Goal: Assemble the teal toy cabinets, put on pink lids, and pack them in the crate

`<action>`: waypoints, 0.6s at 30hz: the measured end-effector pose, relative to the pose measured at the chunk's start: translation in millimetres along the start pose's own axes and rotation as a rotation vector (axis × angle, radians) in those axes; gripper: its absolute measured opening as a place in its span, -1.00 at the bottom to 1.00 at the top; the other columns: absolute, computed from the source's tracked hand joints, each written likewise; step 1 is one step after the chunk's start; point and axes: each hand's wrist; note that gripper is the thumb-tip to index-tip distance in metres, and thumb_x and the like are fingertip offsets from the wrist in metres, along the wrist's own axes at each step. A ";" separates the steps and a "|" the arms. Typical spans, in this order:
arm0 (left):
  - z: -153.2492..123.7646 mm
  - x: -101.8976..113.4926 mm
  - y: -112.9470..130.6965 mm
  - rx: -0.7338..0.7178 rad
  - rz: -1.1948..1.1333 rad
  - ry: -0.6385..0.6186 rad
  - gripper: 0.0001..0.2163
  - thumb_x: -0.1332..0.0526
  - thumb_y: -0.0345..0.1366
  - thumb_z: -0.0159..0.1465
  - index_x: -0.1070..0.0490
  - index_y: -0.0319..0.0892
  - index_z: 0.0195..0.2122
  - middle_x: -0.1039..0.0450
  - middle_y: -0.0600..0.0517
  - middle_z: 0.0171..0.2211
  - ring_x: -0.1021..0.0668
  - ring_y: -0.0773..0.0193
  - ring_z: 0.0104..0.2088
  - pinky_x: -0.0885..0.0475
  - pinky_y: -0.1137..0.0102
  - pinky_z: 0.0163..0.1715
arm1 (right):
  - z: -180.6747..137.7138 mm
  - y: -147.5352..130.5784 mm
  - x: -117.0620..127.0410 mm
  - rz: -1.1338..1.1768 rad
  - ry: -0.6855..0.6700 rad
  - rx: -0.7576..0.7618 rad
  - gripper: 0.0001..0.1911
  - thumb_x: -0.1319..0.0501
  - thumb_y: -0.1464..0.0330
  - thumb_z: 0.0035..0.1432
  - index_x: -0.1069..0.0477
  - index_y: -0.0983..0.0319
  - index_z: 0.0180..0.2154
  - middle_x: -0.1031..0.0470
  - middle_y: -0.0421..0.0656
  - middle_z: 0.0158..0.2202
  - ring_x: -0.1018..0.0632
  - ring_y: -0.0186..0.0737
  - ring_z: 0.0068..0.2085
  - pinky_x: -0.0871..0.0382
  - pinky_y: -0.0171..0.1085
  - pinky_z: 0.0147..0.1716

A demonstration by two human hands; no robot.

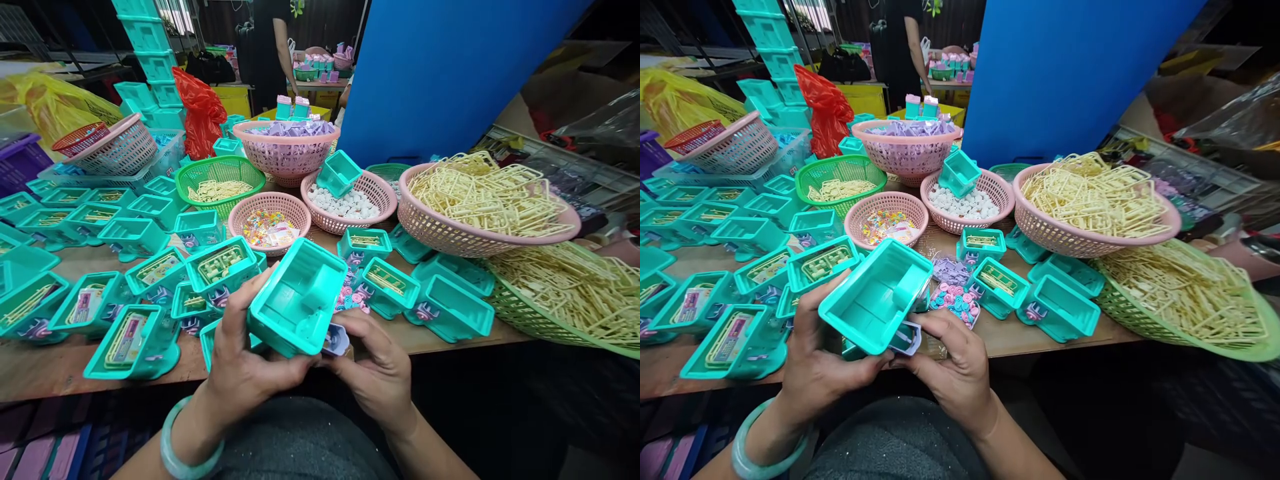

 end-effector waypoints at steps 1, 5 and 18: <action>-0.4 0.1 -0.2 0.007 -0.015 -0.002 -0.20 -0.52 -0.08 0.11 -0.22 -0.05 0.33 -0.51 -0.12 0.16 -0.64 0.03 0.09 -0.61 0.20 0.07 | -0.2 -0.2 0.5 -0.014 -0.004 0.012 -0.69 -0.47 0.42 0.15 -0.59 0.13 -0.05 -0.67 -0.15 -0.27 -0.66 -0.21 -0.32 -0.60 -0.27 -0.31; -3.6 -1.1 -2.2 0.045 -0.071 -0.004 -0.20 -0.52 -0.07 0.12 -0.22 -0.04 0.34 -0.50 -0.11 0.18 -0.62 0.05 0.12 -0.57 0.22 0.12 | -0.8 -1.0 1.9 -0.057 -0.004 0.047 -0.68 -0.44 0.46 0.18 -0.57 0.14 -0.03 -0.67 -0.15 -0.25 -0.66 -0.22 -0.29 -0.60 -0.27 -0.28; -2.1 -3.0 -4.2 0.069 -0.090 0.013 -0.16 -0.57 -0.14 0.04 -0.26 -0.01 0.32 -0.52 -0.10 0.14 -0.65 0.00 0.06 -0.63 0.14 0.04 | 1.3 -6.9 -6.7 -0.191 0.027 0.076 -0.70 -0.30 0.52 0.20 -0.48 0.17 -0.03 -0.62 -0.14 -0.26 -0.65 -0.19 -0.29 -0.59 -0.25 -0.29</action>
Point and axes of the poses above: each hand's wrist, its own z-axis towards the middle knuckle, its own x-axis out of the back of the hand, y = z × x
